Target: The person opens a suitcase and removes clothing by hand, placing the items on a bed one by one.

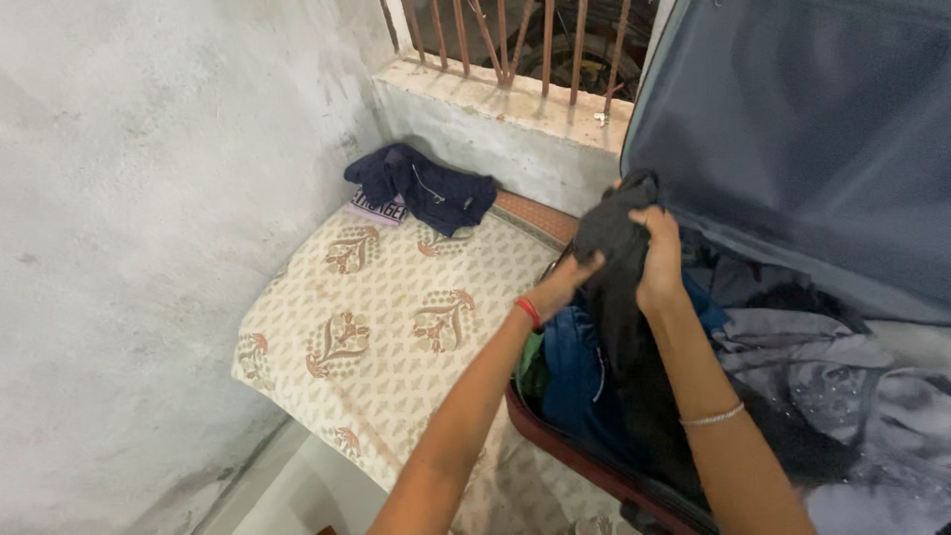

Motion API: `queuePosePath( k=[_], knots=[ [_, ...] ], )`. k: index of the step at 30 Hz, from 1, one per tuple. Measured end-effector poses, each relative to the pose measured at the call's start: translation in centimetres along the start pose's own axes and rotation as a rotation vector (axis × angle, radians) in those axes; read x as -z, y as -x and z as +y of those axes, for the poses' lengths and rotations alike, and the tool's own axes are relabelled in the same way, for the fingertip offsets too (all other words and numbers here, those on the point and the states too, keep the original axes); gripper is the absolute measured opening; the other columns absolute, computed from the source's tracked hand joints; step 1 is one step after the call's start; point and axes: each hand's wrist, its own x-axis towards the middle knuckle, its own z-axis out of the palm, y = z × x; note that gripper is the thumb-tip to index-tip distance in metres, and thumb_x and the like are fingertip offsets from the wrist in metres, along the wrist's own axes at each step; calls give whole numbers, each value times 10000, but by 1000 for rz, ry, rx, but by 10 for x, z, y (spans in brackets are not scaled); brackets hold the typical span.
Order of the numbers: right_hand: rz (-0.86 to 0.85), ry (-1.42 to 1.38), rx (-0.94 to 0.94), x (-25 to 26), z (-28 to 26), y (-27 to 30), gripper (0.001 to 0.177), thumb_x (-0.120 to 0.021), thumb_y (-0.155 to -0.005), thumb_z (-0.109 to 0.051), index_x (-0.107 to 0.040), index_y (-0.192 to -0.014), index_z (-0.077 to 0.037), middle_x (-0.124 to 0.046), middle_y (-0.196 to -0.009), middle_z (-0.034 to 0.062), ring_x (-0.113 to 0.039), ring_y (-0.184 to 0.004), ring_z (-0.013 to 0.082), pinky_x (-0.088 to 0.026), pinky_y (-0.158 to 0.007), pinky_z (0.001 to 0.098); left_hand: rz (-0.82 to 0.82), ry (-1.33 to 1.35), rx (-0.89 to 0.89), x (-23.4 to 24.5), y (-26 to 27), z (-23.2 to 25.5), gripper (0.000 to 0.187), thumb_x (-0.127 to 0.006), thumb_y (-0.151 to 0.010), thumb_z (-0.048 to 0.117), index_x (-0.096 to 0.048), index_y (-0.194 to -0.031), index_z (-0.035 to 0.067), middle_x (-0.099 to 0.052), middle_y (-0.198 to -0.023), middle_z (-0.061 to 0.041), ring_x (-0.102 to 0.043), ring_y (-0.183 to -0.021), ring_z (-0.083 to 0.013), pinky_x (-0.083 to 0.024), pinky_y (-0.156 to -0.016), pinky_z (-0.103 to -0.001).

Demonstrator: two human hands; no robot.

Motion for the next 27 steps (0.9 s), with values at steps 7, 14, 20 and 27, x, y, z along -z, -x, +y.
queuePosePath(
  k=[7,14,20,27],
  knots=[
    [-114,-408,8,-38,-21,-42,403,-552,-902,-171,-674,-1282,-113,-700,-1201,80,-677,-1115,248,-547,-1016,384,-160,554,173,-38,74,-82,606,-552,-1047,326,-381,-1586,109,-466,-1581,-10,-453,-1424,-169,-358,-1192,-340],
    [20,-353,-105,-28,-22,-18,425,-574,-887,-204,-673,-1291,-120,-700,-1237,47,-661,-1118,247,-527,-1027,399,210,263,178,-49,57,-7,496,-517,-1054,316,-516,-1480,64,-605,-1424,-58,-570,-1254,-183,-492,-1039,-345],
    [56,-215,-149,-1,-20,40,419,-581,-895,-209,-666,-1283,-74,-667,-1283,54,-627,-1192,222,-459,-1100,364,448,654,-135,21,-16,26,427,-398,-1081,347,-671,-1282,88,-688,-1185,-134,-660,-1027,-256,-531,-924,-408],
    [465,515,-218,127,96,60,338,-647,-967,-179,-684,-1231,28,-687,-1166,201,-645,-1034,369,-452,-896,421,468,-819,-560,51,-4,29,545,-752,-754,108,-696,-1296,90,-704,-1204,-142,-645,-1165,-272,-512,-1070,-408]
  ],
)
